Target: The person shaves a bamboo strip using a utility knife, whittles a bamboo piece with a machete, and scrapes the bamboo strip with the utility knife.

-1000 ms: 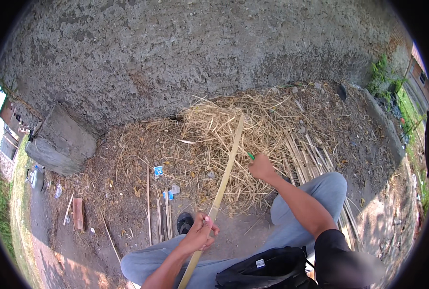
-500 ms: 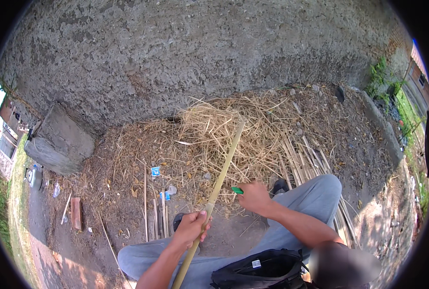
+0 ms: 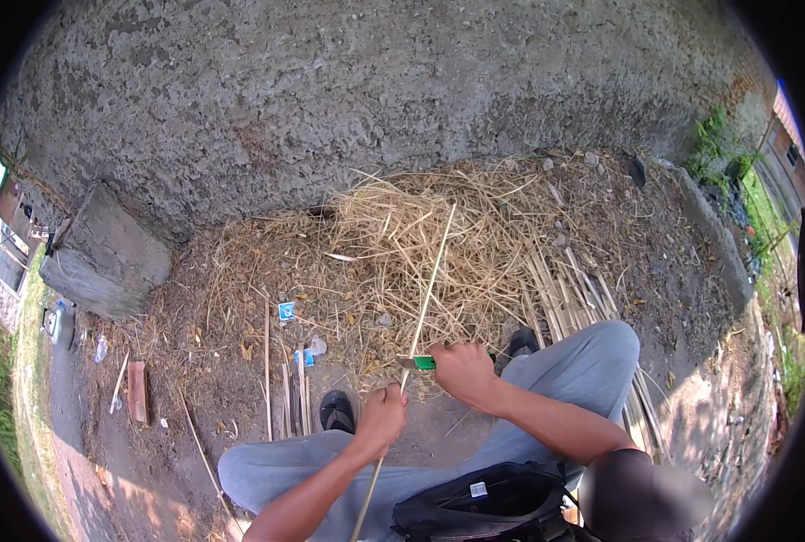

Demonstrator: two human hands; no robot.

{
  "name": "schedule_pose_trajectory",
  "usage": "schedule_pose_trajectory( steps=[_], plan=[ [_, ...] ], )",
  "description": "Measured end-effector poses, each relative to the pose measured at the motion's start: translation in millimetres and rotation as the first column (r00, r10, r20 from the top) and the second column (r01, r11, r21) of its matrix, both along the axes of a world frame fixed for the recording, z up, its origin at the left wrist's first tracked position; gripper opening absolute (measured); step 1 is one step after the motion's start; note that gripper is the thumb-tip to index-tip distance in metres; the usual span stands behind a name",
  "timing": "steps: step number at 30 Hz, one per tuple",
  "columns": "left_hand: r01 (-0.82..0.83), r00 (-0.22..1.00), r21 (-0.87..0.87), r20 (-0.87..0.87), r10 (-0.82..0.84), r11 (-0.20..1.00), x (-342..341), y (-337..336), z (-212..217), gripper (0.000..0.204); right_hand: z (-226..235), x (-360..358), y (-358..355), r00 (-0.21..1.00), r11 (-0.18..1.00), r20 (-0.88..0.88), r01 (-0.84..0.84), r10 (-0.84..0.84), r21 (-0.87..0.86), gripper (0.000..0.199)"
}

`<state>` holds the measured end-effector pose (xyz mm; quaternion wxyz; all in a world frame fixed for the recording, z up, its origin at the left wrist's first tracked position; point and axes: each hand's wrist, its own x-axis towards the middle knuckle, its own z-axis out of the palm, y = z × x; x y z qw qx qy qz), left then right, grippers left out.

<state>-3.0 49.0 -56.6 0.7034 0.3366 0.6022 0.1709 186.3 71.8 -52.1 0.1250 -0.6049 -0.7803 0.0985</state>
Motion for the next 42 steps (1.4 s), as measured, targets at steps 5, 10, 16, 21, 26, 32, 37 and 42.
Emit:
schedule_pose_trajectory(
  steps=[5,10,16,21,26,32,37,42],
  plan=[
    [0.023,0.982,0.272,-0.185,0.029,0.962,13.8,-11.1,-17.4,0.039,-24.7,2.4,2.2,0.999,0.992,-0.022,0.027,-0.024,0.124,0.006],
    [0.051,0.996,0.072,-0.074,-0.046,0.996,28.2,-29.5,9.0,0.033,-35.8,29.9,35.8,0.975,0.98,0.092,0.198,-0.2,0.032,0.008],
    [0.114,0.991,-0.101,0.077,-0.107,0.988,16.6,-16.3,34.6,0.034,-43.0,66.4,63.3,0.895,0.896,-0.051,0.443,-0.442,0.013,0.01],
    [0.065,0.977,-0.215,0.214,-0.018,0.975,-4.1,6.9,33.9,0.031,0.9,28.0,31.7,0.951,0.949,-0.126,0.297,-0.283,0.106,0.008],
    [0.033,0.957,-0.289,0.286,0.053,0.957,-7.4,9.8,29.0,0.034,0.6,1.0,1.9,0.994,0.991,-0.102,0.053,-0.041,0.12,0.01],
    [0.03,0.927,-0.272,0.366,0.075,0.962,-3.3,7.9,31.7,0.039,3.7,-2.4,4.5,0.995,0.997,-0.087,0.047,-0.042,0.066,0.01],
    [0.008,0.934,-0.111,0.356,0.033,0.994,4.2,3.5,31.0,0.038,5.2,-0.6,7.1,0.994,0.997,-0.093,0.054,-0.049,0.05,0.011],
    [0.234,0.971,0.221,-0.098,-0.218,0.947,4.3,2.4,16.2,0.035,8.4,-4.2,4.0,0.997,0.997,-0.063,0.037,-0.033,0.067,0.012]
  ],
)
